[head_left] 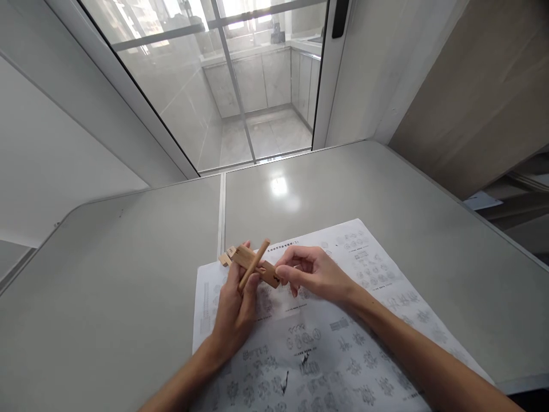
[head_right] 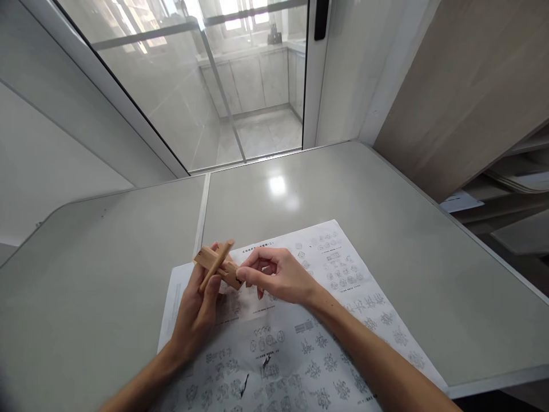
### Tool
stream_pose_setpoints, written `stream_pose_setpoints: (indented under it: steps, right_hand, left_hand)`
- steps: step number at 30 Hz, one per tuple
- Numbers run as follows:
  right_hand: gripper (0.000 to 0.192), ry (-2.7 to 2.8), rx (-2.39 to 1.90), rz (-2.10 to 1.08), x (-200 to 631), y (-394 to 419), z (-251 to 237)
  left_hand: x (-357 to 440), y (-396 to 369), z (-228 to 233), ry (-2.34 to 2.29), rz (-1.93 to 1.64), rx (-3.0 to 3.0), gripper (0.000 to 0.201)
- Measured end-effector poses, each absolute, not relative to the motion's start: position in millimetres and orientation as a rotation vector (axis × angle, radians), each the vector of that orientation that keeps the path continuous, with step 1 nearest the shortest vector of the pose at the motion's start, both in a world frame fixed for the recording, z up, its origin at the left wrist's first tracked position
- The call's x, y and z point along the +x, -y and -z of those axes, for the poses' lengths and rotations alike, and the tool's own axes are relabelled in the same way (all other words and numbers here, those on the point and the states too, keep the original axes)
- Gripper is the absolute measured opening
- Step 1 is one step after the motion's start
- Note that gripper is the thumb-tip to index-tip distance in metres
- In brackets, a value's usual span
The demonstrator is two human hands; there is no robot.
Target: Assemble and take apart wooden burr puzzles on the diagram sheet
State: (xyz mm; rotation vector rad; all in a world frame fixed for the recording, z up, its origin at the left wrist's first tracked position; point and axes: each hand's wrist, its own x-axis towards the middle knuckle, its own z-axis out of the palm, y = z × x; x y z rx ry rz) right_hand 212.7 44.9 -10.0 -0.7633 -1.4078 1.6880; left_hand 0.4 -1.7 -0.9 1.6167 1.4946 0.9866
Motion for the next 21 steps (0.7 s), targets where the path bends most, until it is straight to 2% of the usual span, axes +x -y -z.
stream_pose_setpoints:
  steps: [5,10,12,17,21]
  right_hand:
    - [0.013,1.751,-0.858,-1.160,213,-44,13]
    - [0.040,2.130,-0.844,-0.779,208,-41,23]
    - [0.047,2.253,-0.852,-0.684,207,-40,25]
    - [0.051,2.379,-0.870,-0.564,206,-39,27]
    - [0.051,2.404,-0.891,-0.531,206,-39,29]
  left_hand:
    - [-6,-5,-12,-1.534,-1.238,1.439,0.056]
    - [-12,-17,-16,-1.388,-1.407,1.199,0.034]
    - [-14,-20,-16,-1.349,-1.441,1.097,0.036]
    - [-14,-22,-15,-1.321,-1.451,0.974,0.050]
    - [-15,-20,-11,-1.341,-1.382,1.001,0.046]
